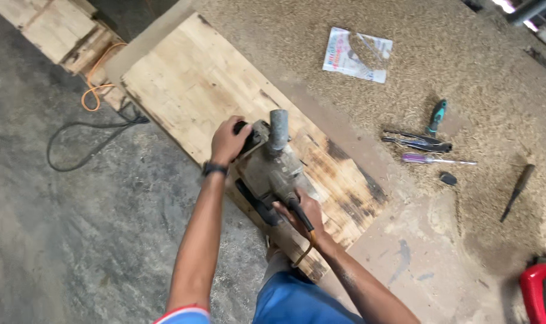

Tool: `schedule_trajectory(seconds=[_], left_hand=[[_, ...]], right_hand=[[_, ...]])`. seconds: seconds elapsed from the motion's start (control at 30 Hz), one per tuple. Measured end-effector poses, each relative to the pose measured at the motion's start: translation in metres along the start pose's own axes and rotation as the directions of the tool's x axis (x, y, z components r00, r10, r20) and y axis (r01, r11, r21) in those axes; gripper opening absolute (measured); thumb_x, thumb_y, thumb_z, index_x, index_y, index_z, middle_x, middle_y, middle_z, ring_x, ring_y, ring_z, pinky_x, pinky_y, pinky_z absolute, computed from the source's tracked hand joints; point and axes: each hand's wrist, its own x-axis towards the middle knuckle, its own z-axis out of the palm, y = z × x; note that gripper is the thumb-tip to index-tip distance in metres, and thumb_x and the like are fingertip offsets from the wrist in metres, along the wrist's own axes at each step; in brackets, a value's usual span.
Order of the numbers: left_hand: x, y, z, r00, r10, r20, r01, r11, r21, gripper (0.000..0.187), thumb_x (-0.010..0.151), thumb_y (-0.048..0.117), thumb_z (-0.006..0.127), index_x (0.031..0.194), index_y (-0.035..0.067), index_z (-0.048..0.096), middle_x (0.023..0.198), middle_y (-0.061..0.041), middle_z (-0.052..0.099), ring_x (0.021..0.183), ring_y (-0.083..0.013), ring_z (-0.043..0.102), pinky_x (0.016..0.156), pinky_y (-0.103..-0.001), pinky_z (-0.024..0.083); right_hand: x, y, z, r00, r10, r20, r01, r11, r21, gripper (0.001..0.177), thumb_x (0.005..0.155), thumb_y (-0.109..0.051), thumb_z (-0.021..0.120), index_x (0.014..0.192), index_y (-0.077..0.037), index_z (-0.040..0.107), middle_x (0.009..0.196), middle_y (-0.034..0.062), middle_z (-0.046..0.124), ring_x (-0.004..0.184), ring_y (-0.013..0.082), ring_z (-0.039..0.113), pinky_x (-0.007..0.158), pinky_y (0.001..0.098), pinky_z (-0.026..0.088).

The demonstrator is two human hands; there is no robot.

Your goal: The person sands a wooden board using a power sander. They guide the tool back and forth across the surface of the wood multiple times before setting the sander down and lifting the board to show it.

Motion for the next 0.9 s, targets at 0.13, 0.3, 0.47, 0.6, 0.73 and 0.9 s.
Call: schedule_trajectory(seconds=[0.13, 0.3, 0.47, 0.6, 0.73, 0.9], left_hand=[[0.039, -0.002, 0.038, 0.992, -0.127, 0.016, 0.106, 0.887, 0.45, 0.035, 0.085, 0.052, 0.064, 0.089, 0.018, 0.071, 0.088, -0.011, 0.072, 0.097, -0.0391, 0.073, 0.085, -0.054, 0.058], [0.054, -0.009, 0.045, 0.992, -0.123, 0.015, 0.093, 0.815, 0.572, 0.023, 0.077, 0.036, 0.06, 0.064, 0.021, 0.072, 0.068, -0.009, 0.071, 0.08, -0.0409, 0.074, 0.07, -0.051, 0.058], [0.066, -0.001, 0.038, 0.983, -0.183, -0.003, 0.148, 0.785, 0.601, 0.025, 0.08, 0.035, 0.061, 0.083, 0.02, 0.081, 0.08, -0.016, 0.075, 0.09, -0.0428, 0.075, 0.079, -0.054, 0.061], [0.076, 0.005, 0.035, 0.976, -0.217, -0.027, 0.19, 0.778, 0.599, 0.021, 0.078, 0.028, 0.061, 0.075, 0.019, 0.08, 0.076, -0.02, 0.074, 0.086, -0.0477, 0.074, 0.074, -0.055, 0.061], [0.073, 0.017, 0.047, 0.962, -0.265, -0.064, 0.251, 0.768, 0.589, 0.021, 0.079, 0.027, 0.062, 0.08, 0.018, 0.081, 0.082, -0.022, 0.075, 0.091, -0.0478, 0.074, 0.077, -0.056, 0.06], [0.086, 0.042, 0.071, 0.936, -0.344, -0.078, 0.331, 0.778, 0.535, 0.028, 0.082, 0.025, 0.061, 0.095, 0.015, 0.083, 0.098, -0.023, 0.077, 0.102, -0.048, 0.073, 0.089, -0.057, 0.059]], right_hand=[[0.019, 0.049, 0.018, 0.992, -0.126, 0.025, 0.122, 0.985, 0.121, 0.047, 0.063, -0.05, 0.084, 0.095, -0.02, 0.066, 0.085, 0.0094, 0.074, 0.093, 0.0378, 0.073, 0.08, 0.0497, 0.058], [0.036, 0.08, 0.045, 0.957, -0.291, -0.006, 0.29, 0.949, 0.121, 0.049, 0.056, -0.054, 0.078, 0.089, -0.021, 0.062, 0.078, 0.0094, 0.069, 0.084, 0.0373, 0.071, 0.071, 0.0518, 0.057], [0.046, 0.066, 0.061, 0.978, -0.206, -0.018, 0.206, 0.978, 0.014, 0.041, 0.063, -0.04, 0.076, 0.092, -0.013, 0.066, 0.084, 0.0164, 0.073, 0.09, 0.0411, 0.072, 0.083, 0.054, 0.058], [0.041, 0.039, 0.035, 0.984, -0.175, 0.013, 0.173, 0.981, 0.09, 0.042, 0.061, -0.042, 0.074, 0.093, -0.016, 0.067, 0.079, 0.0118, 0.074, 0.089, 0.0386, 0.073, 0.083, 0.0531, 0.059], [0.04, 0.041, 0.013, 0.988, -0.13, 0.077, 0.119, 0.983, 0.137, 0.037, 0.07, -0.042, 0.073, 0.097, -0.016, 0.071, 0.088, 0.0145, 0.076, 0.095, 0.0417, 0.072, 0.087, 0.0545, 0.056], [0.058, 0.054, -0.03, 0.989, -0.08, 0.126, 0.068, 0.993, 0.096, 0.036, 0.08, -0.028, 0.062, 0.11, -0.013, 0.074, 0.098, 0.0198, 0.077, 0.102, 0.0449, 0.07, 0.096, 0.0523, 0.056]])
